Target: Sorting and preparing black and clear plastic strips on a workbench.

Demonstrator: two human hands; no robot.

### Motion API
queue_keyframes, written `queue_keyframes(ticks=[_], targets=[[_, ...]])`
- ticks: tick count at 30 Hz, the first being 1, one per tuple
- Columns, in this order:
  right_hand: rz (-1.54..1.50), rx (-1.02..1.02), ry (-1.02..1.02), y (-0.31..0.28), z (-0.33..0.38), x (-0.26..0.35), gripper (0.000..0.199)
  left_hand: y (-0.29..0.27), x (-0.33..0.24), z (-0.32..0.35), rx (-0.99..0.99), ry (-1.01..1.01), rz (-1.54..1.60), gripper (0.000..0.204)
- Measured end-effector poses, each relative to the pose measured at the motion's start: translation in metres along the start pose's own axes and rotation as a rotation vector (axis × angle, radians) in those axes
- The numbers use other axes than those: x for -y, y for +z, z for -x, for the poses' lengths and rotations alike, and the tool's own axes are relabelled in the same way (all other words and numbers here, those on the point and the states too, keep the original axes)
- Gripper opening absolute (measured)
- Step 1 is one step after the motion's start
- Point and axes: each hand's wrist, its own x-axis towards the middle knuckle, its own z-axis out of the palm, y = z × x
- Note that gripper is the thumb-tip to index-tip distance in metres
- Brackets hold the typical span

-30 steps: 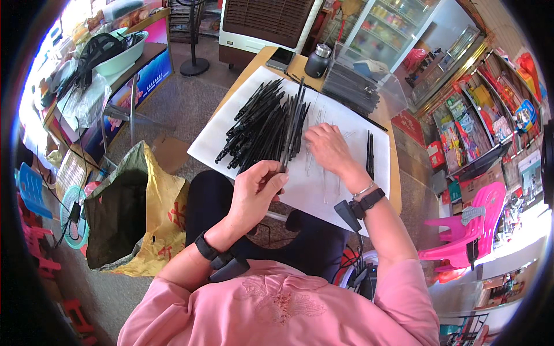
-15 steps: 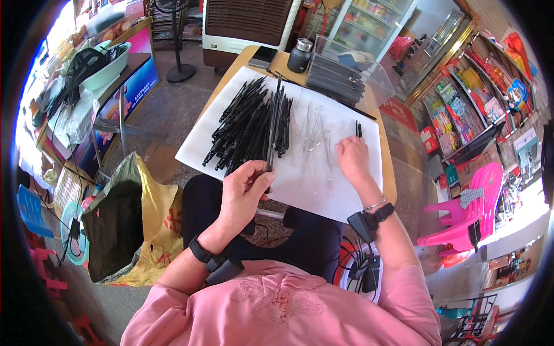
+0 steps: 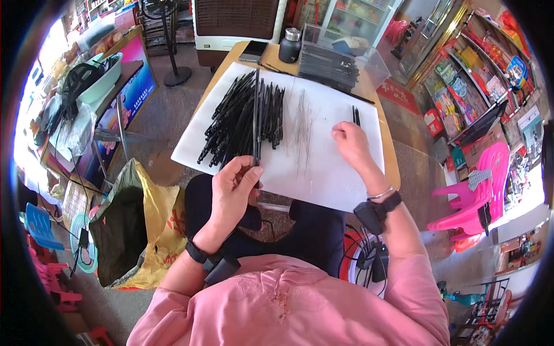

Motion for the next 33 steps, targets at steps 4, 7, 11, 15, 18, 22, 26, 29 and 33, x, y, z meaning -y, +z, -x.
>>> queue_keyframes(ticks=[4, 7, 11, 15, 18, 22, 26, 29, 33], targets=[[-0.066, 0.054, -0.011, -0.016, 0.028, 0.011, 0.016, 0.009, 0.007, -0.005, 0.027, -0.113, 0.024, 0.013], [-0.076, 0.195, -0.008, -0.016, 0.041, 0.042, 0.018, 0.020, 0.009, -0.008, 0.072, -0.077, -0.011, 0.016], [0.098, 0.203, -0.079, 0.011, 0.046, 0.063, 0.023, 0.025, 0.008, -0.008, 0.109, -0.071, -0.034, 0.015], [0.027, 0.258, 0.079, 0.020, 0.026, 0.045, 0.025, 0.021, 0.006, -0.004, 0.115, -0.094, -0.043, 0.015], [-0.083, 0.151, 0.129, 0.008, 0.022, 0.027, 0.023, 0.016, 0.008, -0.004, 0.093, -0.057, -0.058, 0.016], [-0.227, 0.226, 0.281, -0.016, 0.021, 0.018, 0.022, 0.022, 0.005, -0.014, 0.110, -0.148, -0.041, 0.017], [-0.436, 0.284, 0.404, -0.032, 0.030, 0.028, 0.015, 0.042, 0.010, -0.031, 0.181, -0.087, 0.032, 0.017], [-0.603, 0.297, 0.403, -0.034, 0.035, 0.021, 0.012, 0.056, 0.016, -0.049, 0.229, -0.082, 0.037, 0.016], [-0.731, 0.273, 0.264, -0.044, 0.033, 0.020, 0.013, 0.067, 0.027, -0.071, 0.220, -0.107, 0.119, 0.019]])
